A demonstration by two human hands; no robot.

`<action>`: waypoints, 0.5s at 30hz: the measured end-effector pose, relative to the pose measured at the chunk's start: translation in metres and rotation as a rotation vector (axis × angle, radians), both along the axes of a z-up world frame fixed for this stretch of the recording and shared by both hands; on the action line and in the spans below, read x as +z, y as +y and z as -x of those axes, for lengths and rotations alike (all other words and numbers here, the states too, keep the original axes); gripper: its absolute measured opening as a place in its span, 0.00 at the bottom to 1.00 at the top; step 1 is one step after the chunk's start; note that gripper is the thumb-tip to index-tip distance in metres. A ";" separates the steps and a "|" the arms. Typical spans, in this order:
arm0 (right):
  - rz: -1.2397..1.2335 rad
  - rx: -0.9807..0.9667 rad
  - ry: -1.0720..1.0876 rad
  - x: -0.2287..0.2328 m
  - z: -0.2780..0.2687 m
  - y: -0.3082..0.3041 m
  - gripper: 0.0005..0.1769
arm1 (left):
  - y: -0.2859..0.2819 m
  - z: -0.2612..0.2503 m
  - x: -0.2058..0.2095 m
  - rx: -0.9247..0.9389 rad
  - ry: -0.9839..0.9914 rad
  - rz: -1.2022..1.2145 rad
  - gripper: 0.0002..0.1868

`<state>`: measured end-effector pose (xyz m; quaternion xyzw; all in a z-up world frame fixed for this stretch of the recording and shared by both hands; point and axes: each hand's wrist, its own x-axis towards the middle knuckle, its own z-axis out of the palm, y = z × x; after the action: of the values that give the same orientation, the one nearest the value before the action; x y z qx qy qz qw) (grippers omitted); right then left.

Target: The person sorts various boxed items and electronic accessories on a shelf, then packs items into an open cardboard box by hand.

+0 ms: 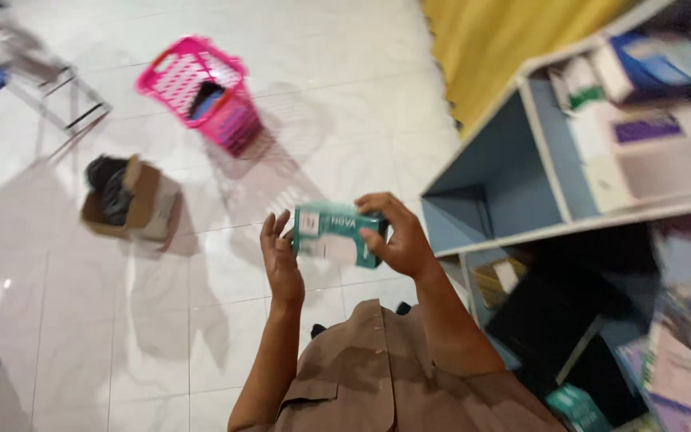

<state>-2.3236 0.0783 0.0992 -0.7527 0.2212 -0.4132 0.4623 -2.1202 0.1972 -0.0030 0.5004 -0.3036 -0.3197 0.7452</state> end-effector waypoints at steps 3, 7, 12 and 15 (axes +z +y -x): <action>-0.045 0.232 0.024 -0.012 -0.066 0.024 0.15 | 0.052 -0.052 0.003 -0.001 0.004 0.004 0.34; -0.169 0.456 0.077 -0.044 -0.144 0.053 0.15 | 0.121 -0.093 -0.002 0.058 -0.010 -0.229 0.33; -0.141 0.672 0.117 -0.059 -0.245 0.103 0.15 | 0.199 -0.135 -0.004 0.287 0.078 -0.214 0.26; -0.094 0.778 0.223 -0.059 -0.299 0.136 0.16 | 0.241 -0.159 -0.015 0.512 0.169 -0.182 0.22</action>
<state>-2.0245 0.2142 0.0406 -0.7984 -0.0127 -0.1127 0.5914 -1.9615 0.4378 -0.0182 0.5972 -0.0742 -0.1878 0.7763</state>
